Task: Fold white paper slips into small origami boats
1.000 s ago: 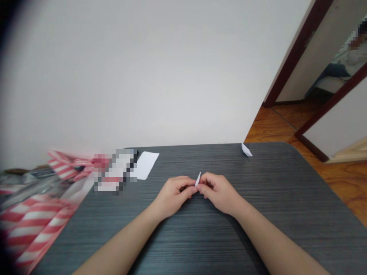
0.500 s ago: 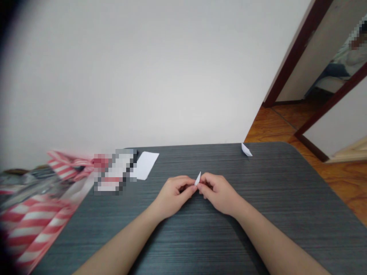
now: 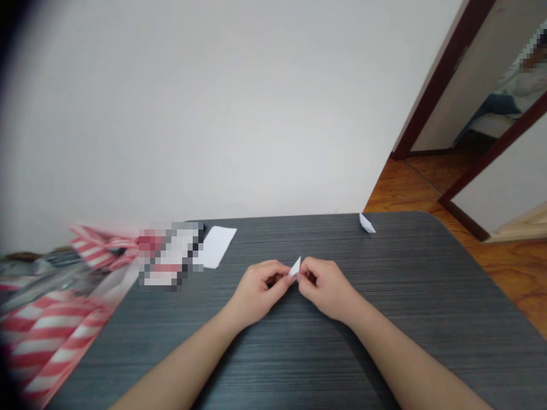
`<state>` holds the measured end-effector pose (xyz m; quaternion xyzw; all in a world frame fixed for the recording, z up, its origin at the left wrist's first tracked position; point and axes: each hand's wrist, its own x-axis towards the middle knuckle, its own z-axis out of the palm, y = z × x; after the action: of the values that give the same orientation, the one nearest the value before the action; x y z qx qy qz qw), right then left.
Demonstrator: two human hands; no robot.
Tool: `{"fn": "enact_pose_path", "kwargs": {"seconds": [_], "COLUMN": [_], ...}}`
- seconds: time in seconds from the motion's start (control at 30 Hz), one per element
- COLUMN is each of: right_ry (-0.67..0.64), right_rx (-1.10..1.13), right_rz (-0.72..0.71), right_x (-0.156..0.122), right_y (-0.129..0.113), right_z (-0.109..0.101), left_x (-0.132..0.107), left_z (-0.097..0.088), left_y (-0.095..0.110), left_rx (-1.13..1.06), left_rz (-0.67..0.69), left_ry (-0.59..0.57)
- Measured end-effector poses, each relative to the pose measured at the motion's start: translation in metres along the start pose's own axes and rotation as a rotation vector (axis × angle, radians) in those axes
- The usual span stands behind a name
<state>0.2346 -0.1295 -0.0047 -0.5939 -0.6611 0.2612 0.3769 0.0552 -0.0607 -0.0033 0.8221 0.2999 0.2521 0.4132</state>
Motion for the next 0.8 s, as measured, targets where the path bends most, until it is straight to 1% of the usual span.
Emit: {"fn": "enact_pose_path", "kwargs": {"seconds": [0.13, 0.27, 0.33, 0.4, 0.47, 0.53, 0.8], "right_ry": [0.017, 0.057, 0.088, 0.096, 0.075, 0.049, -0.028], "right_rx": [-0.037, -0.047, -0.061, -0.072, -0.062, -0.049, -0.166], "right_rz": [-0.019, -0.043, -0.082, -0.158, -0.235, -0.276, -0.325], "right_x": [0.0, -0.0009, -0.0009, -0.0006, -0.0002, 0.0, -0.0003], "right_y": [0.0006, 0.0024, 0.003, 0.0033, 0.0035, 0.0041, 0.0074], "right_z": [0.0009, 0.0018, 0.0016, 0.0007, -0.0005, -0.0016, -0.0031], "left_x": [0.0005, 0.0007, 0.0006, 0.0005, 0.0007, 0.001, 0.0015], "left_z": [-0.0002, -0.0005, -0.0004, -0.0003, -0.0006, -0.0012, -0.0027], "left_y": [-0.0001, -0.0017, -0.0025, -0.0029, -0.0026, -0.0021, -0.0022], "left_rx": [0.012, -0.014, -0.033, -0.045, -0.052, -0.051, -0.051], "left_rz": [0.009, -0.015, -0.033, -0.046, -0.052, -0.054, -0.059], "left_ry": [0.001, -0.005, -0.011, -0.011, -0.014, -0.019, -0.008]}}
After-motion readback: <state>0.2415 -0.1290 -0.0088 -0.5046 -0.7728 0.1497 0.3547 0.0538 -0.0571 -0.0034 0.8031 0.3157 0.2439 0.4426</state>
